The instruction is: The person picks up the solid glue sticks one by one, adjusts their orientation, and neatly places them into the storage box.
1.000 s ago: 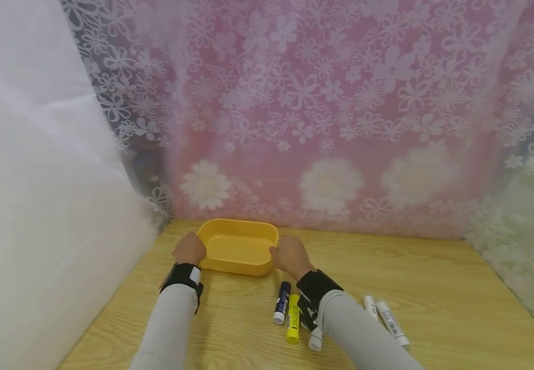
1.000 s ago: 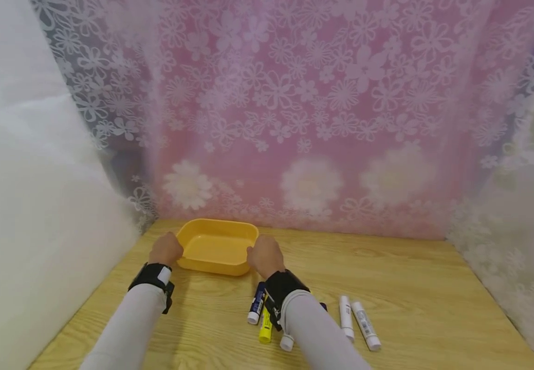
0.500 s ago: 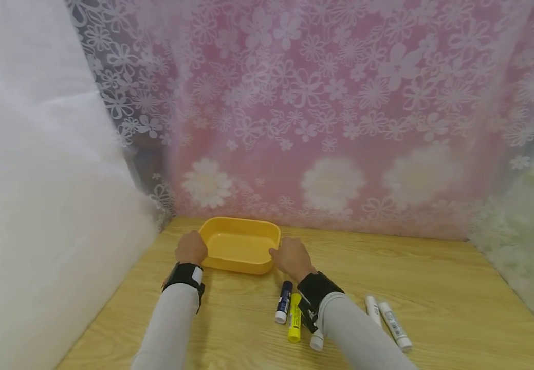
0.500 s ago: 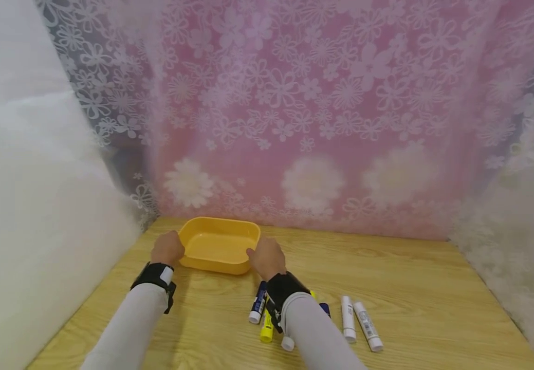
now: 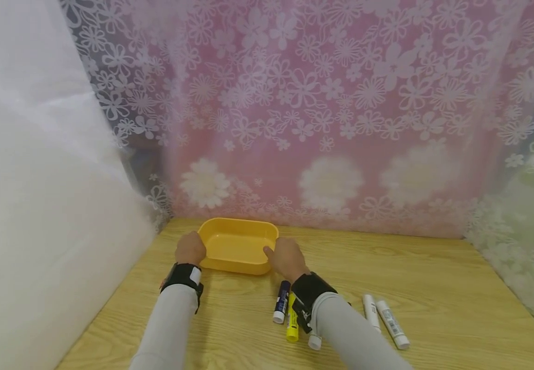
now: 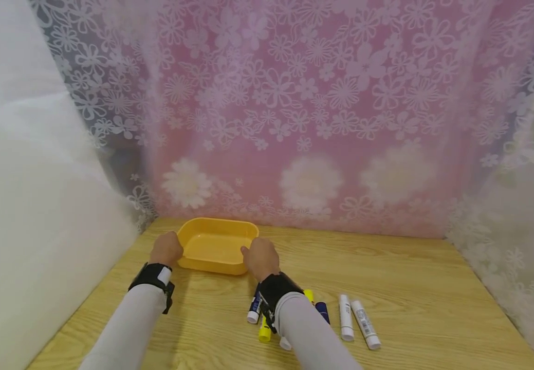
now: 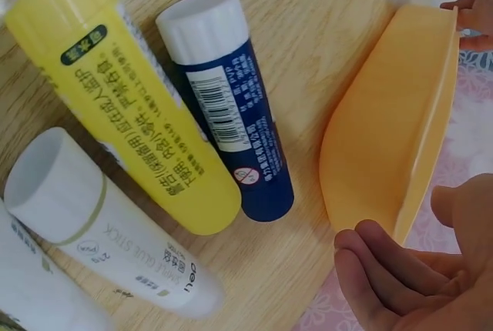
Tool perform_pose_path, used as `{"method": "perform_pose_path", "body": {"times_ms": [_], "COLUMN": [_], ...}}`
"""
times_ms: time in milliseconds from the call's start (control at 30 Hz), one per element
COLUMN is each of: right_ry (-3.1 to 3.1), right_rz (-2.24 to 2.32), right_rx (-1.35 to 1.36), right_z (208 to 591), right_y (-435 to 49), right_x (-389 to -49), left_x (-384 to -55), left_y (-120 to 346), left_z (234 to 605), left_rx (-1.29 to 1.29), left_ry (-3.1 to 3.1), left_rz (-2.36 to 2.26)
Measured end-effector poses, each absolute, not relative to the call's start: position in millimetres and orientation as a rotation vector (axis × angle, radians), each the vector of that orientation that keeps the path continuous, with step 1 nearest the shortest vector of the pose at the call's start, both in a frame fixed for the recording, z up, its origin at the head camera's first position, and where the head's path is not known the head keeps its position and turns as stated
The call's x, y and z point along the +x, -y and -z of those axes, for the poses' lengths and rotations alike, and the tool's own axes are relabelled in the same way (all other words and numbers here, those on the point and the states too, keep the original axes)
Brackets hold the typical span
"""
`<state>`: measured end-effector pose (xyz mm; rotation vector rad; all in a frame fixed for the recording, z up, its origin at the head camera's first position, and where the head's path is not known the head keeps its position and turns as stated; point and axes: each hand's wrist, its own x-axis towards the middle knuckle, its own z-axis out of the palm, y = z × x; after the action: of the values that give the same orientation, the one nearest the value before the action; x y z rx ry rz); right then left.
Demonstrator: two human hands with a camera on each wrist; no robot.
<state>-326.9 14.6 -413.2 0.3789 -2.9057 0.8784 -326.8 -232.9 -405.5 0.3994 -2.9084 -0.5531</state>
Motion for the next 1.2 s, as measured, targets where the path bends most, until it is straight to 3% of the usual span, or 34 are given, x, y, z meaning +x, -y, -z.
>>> {"method": "perform_pose_path", "body": {"times_ms": [633, 1200], "right_ry": [2.953, 2.969], "right_rz": [-0.911, -0.766], "right_rx": [0.277, 0.268], "right_z": [415, 417], "right_y": [-20, -91], "right_x": [-327, -340], "left_x": [-332, -343], "left_y": [233, 183], "left_z": [408, 413], "left_rx": [0.387, 0.074], "left_ry": [2.940, 3.028], "left_rz": [0.605, 0.596]}}
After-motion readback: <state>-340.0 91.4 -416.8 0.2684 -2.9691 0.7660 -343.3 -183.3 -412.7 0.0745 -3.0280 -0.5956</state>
